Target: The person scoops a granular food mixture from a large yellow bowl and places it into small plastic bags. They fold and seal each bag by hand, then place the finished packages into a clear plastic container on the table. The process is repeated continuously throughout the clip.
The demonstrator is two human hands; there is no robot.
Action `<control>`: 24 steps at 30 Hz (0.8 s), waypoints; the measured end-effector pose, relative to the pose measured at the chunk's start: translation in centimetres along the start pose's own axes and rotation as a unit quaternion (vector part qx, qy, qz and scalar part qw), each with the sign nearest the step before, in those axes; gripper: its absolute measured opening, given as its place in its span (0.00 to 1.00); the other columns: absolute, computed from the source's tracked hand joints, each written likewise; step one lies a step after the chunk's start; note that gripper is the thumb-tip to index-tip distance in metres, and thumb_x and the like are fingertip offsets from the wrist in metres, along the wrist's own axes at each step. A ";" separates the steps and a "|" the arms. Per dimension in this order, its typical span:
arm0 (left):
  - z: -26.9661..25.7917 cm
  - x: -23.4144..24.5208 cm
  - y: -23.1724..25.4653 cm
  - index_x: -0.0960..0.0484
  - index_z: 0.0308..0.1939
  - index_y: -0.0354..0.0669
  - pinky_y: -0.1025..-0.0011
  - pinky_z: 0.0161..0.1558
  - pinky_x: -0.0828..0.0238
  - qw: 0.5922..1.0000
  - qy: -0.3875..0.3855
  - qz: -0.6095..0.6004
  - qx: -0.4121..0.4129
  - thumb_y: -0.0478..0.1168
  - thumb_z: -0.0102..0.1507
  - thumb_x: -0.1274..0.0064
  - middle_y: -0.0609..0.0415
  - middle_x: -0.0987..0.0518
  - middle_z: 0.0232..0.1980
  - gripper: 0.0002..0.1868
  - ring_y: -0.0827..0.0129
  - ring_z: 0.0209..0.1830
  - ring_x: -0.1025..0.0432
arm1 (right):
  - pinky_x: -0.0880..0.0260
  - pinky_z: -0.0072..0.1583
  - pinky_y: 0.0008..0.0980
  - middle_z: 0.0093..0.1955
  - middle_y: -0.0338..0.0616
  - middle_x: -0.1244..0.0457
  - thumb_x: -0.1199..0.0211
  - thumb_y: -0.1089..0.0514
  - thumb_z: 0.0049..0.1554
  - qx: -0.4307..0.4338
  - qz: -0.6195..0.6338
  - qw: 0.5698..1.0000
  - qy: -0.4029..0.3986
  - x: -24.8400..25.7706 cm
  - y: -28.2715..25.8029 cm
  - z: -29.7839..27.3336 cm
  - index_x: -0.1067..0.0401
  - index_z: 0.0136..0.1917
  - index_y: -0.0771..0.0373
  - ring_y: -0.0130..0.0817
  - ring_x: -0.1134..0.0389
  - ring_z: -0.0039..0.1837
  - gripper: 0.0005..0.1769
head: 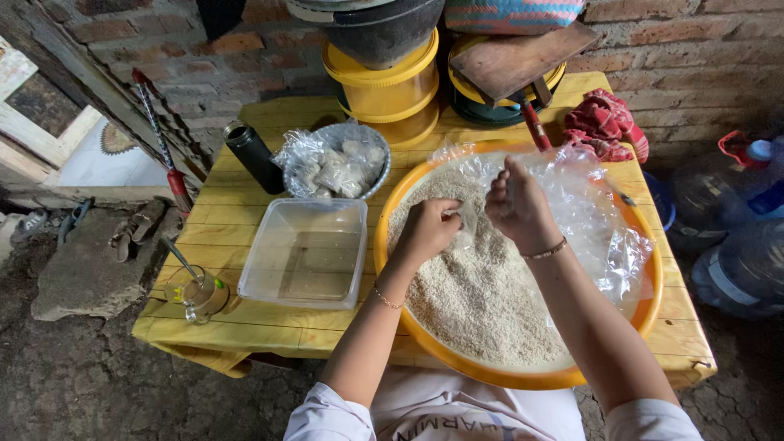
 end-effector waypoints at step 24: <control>-0.2 0.0 0.5 0.14 0.50 0.35 0.69 0.43 0.23 0.999 0.009 -0.001 0.041 0.34 0.59 0.43 0.41 0.13 0.37 0.16 0.63 0.35 0.17 | 0.48 0.30 0.30 0.26 0.33 0.48 0.39 0.52 0.63 0.206 -0.141 0.964 0.092 -6.5 1.2 -1.1 0.43 0.31 0.56 0.27 0.46 0.27 0.22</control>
Point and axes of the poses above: each hand's wrist, its own z-axis towards the middle knuckle, its own x-axis out of the back of the hand, y = z × x, the point moved 7 cm from there along z, towards the middle knuckle
